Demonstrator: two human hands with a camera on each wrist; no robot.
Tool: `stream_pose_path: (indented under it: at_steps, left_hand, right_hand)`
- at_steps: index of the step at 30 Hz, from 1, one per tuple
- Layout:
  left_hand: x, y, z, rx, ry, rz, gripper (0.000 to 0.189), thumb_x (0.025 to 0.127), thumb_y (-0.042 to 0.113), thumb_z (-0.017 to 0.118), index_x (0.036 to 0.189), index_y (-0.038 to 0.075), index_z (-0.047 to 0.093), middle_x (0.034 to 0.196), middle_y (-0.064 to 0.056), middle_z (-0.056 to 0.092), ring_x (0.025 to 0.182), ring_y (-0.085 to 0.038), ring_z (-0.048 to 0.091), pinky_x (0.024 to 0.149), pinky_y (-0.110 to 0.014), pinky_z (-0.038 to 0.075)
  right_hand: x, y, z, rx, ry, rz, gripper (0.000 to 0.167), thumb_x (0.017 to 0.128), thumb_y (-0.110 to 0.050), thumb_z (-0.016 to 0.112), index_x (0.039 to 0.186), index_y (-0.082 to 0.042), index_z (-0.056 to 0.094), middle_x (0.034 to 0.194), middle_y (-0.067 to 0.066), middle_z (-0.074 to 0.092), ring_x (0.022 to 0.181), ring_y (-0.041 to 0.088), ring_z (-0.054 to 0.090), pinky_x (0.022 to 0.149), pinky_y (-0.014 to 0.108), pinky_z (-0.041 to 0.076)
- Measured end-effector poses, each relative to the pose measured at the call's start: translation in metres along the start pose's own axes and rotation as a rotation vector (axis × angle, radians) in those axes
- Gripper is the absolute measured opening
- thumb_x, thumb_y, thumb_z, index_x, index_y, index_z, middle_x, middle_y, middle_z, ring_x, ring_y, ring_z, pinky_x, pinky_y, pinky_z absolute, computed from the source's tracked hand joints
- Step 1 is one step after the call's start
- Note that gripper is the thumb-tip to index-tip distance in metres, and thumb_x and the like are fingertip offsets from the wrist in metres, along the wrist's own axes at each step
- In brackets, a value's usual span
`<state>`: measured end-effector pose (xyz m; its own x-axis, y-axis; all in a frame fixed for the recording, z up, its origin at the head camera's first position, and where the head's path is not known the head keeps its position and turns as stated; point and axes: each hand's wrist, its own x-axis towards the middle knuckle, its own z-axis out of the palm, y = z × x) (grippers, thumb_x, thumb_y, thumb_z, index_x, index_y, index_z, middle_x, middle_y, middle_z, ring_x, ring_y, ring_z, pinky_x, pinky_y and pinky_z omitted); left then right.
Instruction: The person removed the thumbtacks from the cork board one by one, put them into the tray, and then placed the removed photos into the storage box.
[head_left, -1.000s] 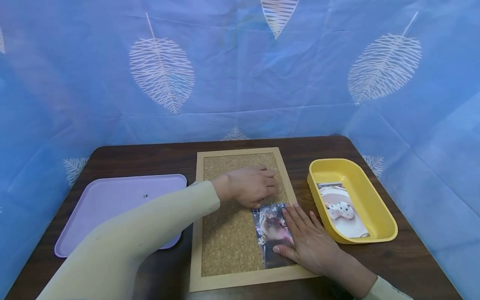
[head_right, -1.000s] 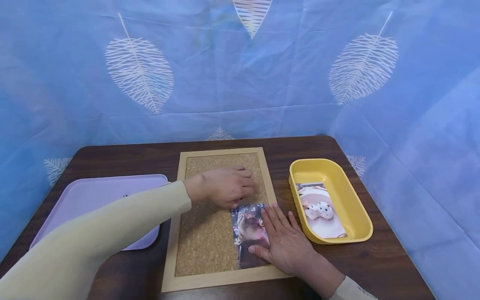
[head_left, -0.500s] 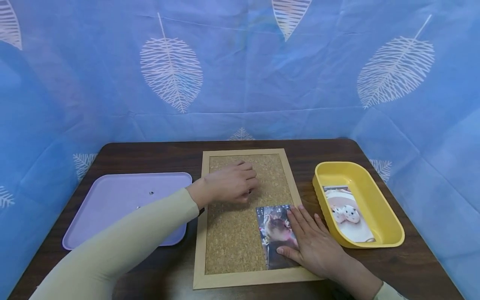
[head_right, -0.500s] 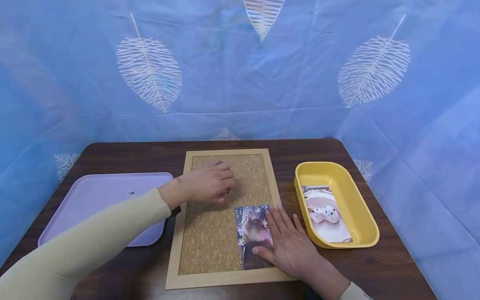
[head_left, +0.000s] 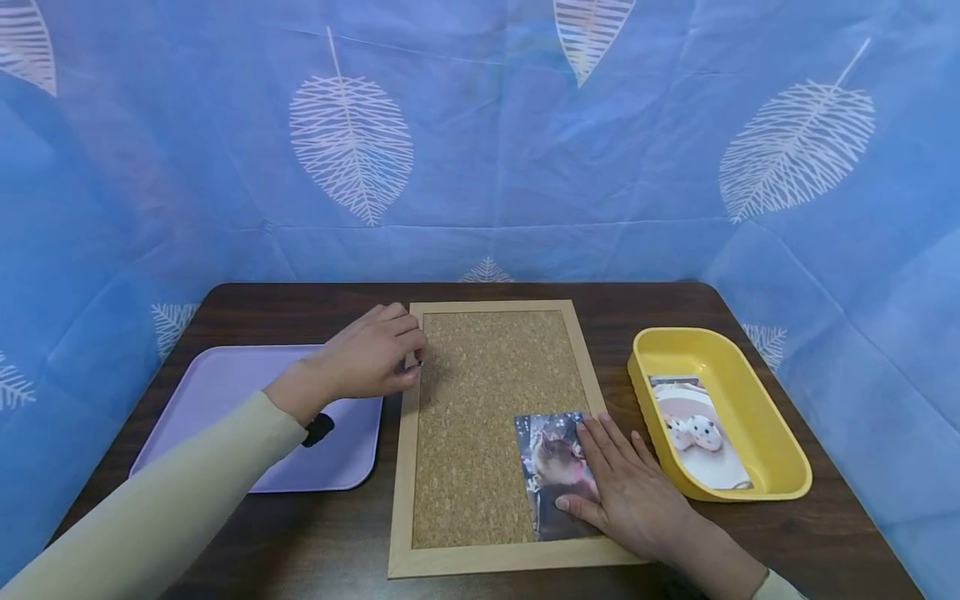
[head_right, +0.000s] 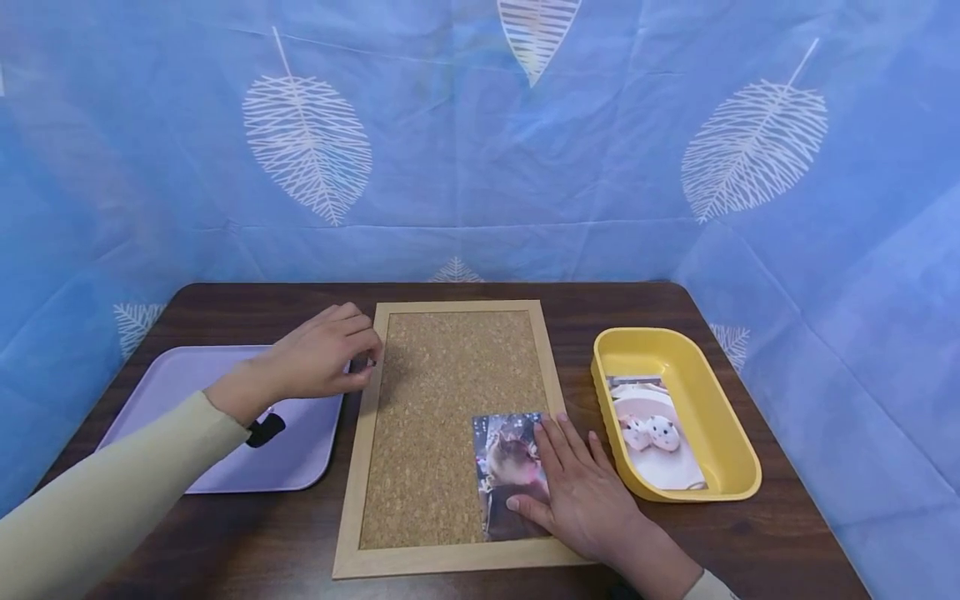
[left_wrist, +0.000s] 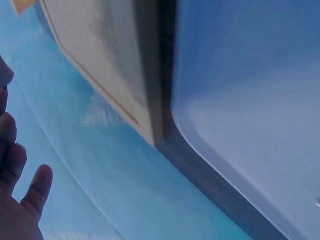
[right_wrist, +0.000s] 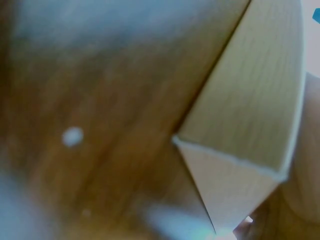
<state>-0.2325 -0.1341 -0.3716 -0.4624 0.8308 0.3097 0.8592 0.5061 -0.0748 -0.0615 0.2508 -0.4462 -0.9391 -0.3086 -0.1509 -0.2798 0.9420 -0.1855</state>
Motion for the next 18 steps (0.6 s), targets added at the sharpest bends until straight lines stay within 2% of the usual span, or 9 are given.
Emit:
stream_pose_path:
  at_steps: [4, 7, 13, 15, 18]
  left_hand:
    - [-0.03, -0.013, -0.01, -0.034, 0.016, -0.104, 0.012, 0.09, 0.021, 0.078, 0.094, 0.016, 0.067, 0.094, 0.002, 0.062, 0.09, -0.021, 0.048, 0.086, -0.044, 0.044]
    - [-0.052, -0.02, -0.016, -0.048, 0.004, -0.2, 0.012, 0.09, 0.02, 0.078, 0.095, 0.017, 0.068, 0.096, 0.002, 0.064, 0.091, -0.02, 0.047, 0.086, -0.043, 0.044]
    - [-0.086, -0.026, -0.021, -0.076, -0.015, -0.395, 0.011, 0.09, 0.019, 0.078, 0.094, 0.019, 0.068, 0.1, 0.001, 0.065, 0.097, -0.022, 0.049, 0.087, -0.045, 0.045]
    - [-0.094, -0.027, -0.019, -0.06, -0.002, -0.419, 0.012, 0.089, 0.019, 0.079, 0.092, 0.019, 0.068, 0.1, 0.001, 0.065, 0.098, -0.022, 0.049, 0.089, -0.046, 0.047]
    - [-0.105, -0.029, -0.014, 0.001, 0.026, -0.363, 0.018, 0.085, 0.018, 0.082, 0.092, 0.018, 0.066, 0.098, 0.0, 0.064, 0.097, -0.022, 0.05, 0.088, -0.046, 0.047]
  right_hand:
    - [0.0, -0.001, 0.001, 0.001, 0.011, -0.003, 0.106, 0.097, -0.082, 0.042, 0.167, -0.004, 0.027, 0.176, 0.015, 0.02, 0.163, 0.04, 0.014, 0.126, 0.069, 0.016]
    - [0.0, -0.001, 0.001, 0.002, 0.007, 0.003, 0.106, 0.097, -0.083, 0.042, 0.167, -0.004, 0.027, 0.176, 0.014, 0.019, 0.163, 0.039, 0.014, 0.126, 0.069, 0.016]
    - [0.0, -0.001, 0.002, -0.003, -0.001, 0.009, 0.107, 0.097, -0.083, 0.04, 0.167, -0.004, 0.027, 0.177, 0.015, 0.018, 0.163, 0.039, 0.013, 0.125, 0.07, 0.016]
    - [0.0, -0.001, 0.002, -0.003, 0.001, 0.009, 0.107, 0.097, -0.083, 0.04, 0.167, -0.004, 0.027, 0.177, 0.015, 0.018, 0.163, 0.039, 0.013, 0.125, 0.07, 0.016]
    - [0.001, -0.001, 0.001, -0.001, 0.005, 0.008, 0.107, 0.097, -0.083, 0.04, 0.167, -0.004, 0.027, 0.177, 0.015, 0.018, 0.163, 0.039, 0.012, 0.125, 0.07, 0.016]
